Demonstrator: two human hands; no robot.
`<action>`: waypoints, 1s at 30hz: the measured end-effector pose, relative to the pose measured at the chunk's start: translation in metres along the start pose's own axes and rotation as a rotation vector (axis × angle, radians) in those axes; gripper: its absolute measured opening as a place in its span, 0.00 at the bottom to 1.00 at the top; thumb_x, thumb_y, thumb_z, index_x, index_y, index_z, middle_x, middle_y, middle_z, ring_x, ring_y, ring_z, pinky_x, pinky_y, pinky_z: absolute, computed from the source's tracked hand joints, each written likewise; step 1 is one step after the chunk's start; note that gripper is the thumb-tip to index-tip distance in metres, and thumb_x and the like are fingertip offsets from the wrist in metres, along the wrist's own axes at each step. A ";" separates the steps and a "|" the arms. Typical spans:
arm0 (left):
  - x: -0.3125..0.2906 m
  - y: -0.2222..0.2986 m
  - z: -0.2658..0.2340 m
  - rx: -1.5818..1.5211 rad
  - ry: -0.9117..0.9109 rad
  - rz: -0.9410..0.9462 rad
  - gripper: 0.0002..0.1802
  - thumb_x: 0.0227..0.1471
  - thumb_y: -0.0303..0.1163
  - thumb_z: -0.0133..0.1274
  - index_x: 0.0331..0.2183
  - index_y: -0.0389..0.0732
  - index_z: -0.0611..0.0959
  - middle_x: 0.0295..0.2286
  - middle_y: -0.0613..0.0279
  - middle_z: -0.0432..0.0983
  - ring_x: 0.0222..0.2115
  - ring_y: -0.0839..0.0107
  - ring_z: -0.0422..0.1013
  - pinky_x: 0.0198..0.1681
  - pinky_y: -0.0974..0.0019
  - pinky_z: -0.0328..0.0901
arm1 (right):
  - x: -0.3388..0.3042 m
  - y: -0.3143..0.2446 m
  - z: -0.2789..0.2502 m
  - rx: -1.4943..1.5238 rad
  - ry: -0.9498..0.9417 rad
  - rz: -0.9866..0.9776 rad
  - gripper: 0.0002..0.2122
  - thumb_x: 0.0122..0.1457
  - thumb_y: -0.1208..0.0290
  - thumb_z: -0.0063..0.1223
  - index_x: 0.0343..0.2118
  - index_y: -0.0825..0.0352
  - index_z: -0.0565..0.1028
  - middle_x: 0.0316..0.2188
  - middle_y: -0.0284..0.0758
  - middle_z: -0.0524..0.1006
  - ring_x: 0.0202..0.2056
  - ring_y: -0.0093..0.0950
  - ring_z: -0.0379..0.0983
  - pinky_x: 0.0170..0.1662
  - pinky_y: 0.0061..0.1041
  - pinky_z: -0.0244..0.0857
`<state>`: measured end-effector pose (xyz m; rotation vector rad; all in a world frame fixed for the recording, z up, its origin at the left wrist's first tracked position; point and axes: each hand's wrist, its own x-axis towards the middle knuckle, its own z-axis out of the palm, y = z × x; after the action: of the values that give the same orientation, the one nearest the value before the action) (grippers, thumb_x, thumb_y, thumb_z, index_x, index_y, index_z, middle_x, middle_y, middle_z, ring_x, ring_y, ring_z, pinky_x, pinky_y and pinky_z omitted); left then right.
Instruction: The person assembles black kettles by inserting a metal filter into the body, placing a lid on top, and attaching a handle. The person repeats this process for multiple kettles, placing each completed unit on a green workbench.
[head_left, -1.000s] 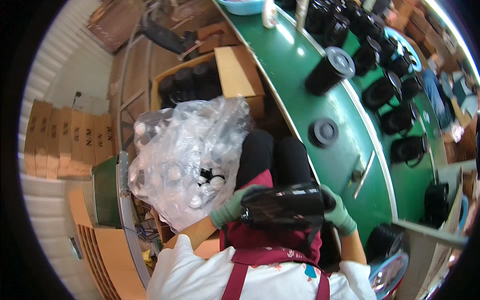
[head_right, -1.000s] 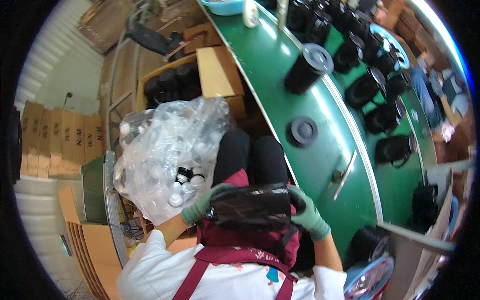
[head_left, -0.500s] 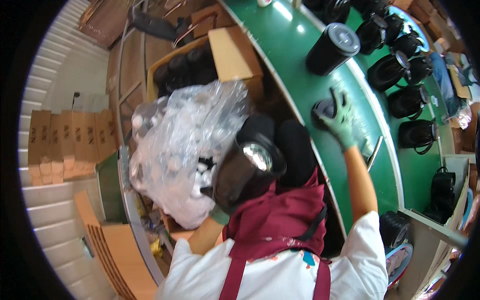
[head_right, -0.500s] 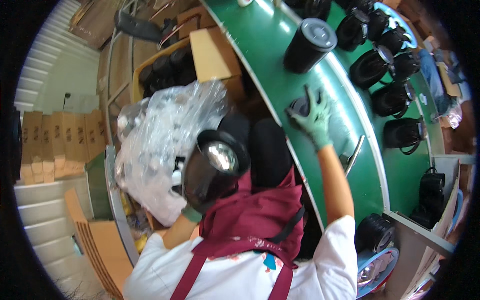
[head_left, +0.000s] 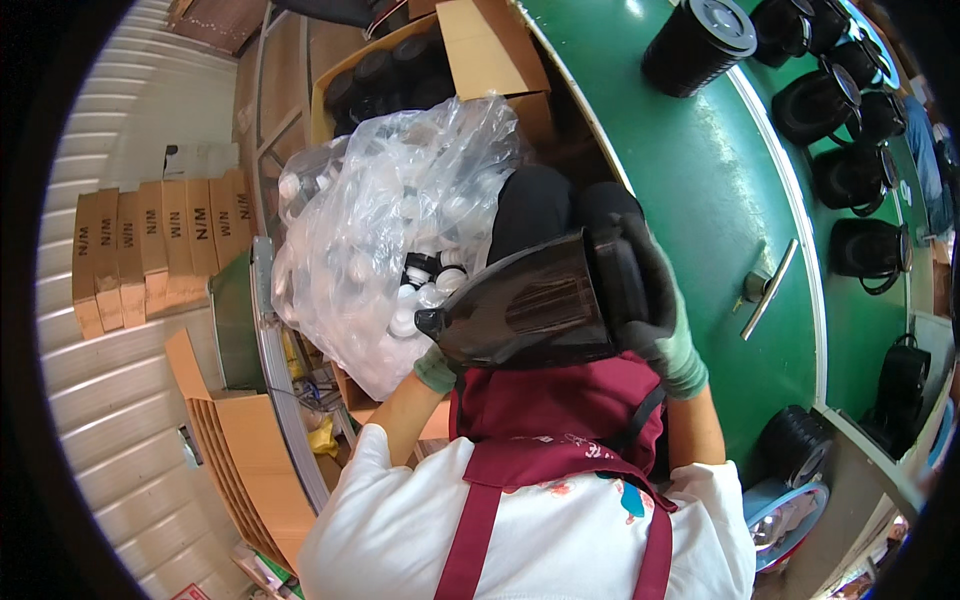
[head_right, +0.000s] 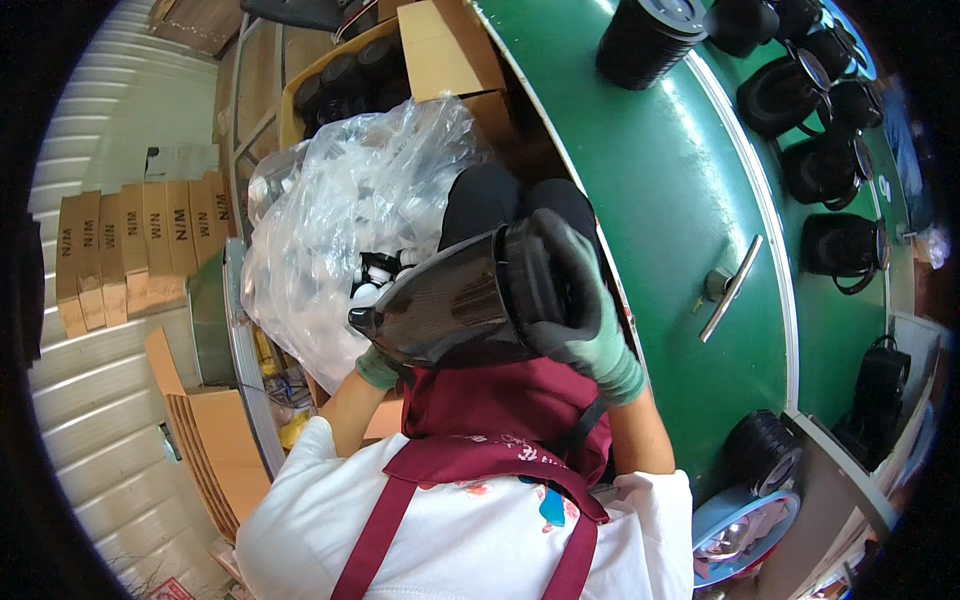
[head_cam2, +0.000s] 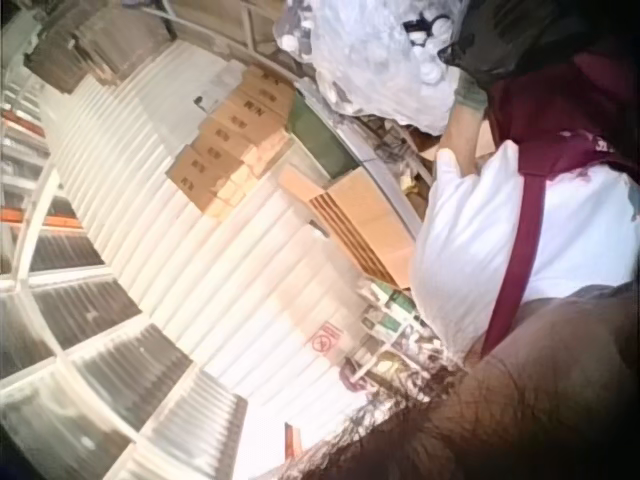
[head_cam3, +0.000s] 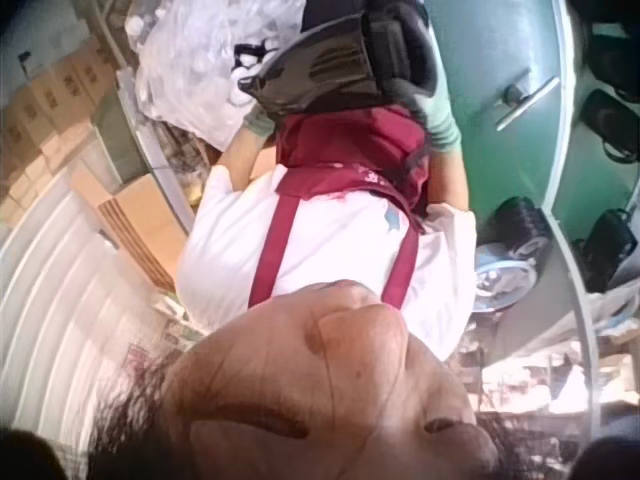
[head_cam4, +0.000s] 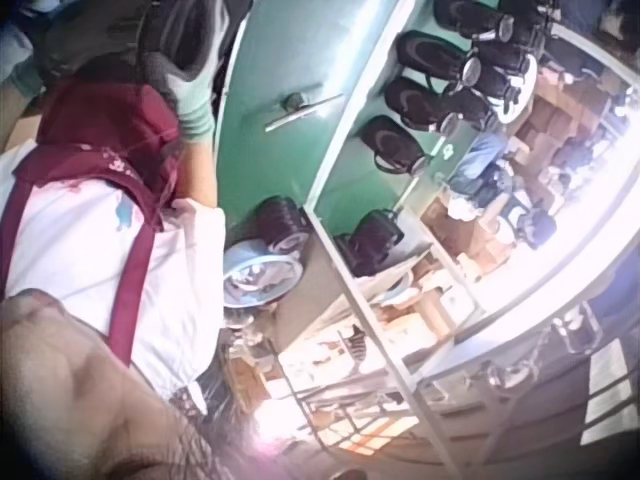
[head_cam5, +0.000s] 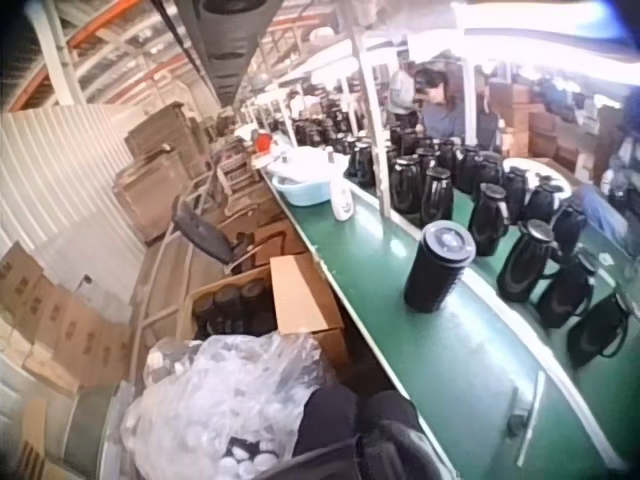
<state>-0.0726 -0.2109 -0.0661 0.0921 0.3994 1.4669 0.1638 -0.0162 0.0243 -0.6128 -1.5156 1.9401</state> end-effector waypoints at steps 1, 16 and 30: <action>0.000 -0.003 0.001 -0.011 -0.006 -0.012 0.30 0.69 0.41 0.44 0.66 0.39 0.65 0.64 0.50 0.65 0.58 0.60 0.70 0.64 0.54 0.65 | -0.004 0.006 -0.001 -0.082 -0.022 -0.045 0.48 0.46 0.59 0.68 0.71 0.68 0.58 0.69 0.42 0.59 0.71 0.37 0.53 0.73 0.36 0.45; 0.002 0.024 -0.002 0.482 0.208 0.138 0.28 0.60 0.40 0.53 0.59 0.39 0.75 0.55 0.55 0.74 0.51 0.61 0.76 0.57 0.55 0.69 | -0.026 0.000 0.001 0.026 -0.063 0.119 0.38 0.66 0.63 0.53 0.73 0.70 0.48 0.73 0.42 0.50 0.73 0.36 0.46 0.74 0.34 0.40; -0.001 0.042 0.028 1.015 0.197 0.191 0.28 0.52 0.35 0.62 0.54 0.37 0.80 0.48 0.55 0.82 0.44 0.62 0.79 0.50 0.60 0.72 | -0.021 0.005 -0.003 -0.142 0.085 0.052 0.28 0.75 0.55 0.32 0.71 0.68 0.56 0.69 0.45 0.60 0.69 0.36 0.56 0.71 0.36 0.50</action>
<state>-0.1031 -0.2021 -0.0272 0.8144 1.2966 1.3309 0.1798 -0.0294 0.0190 -0.7930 -1.6081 1.8309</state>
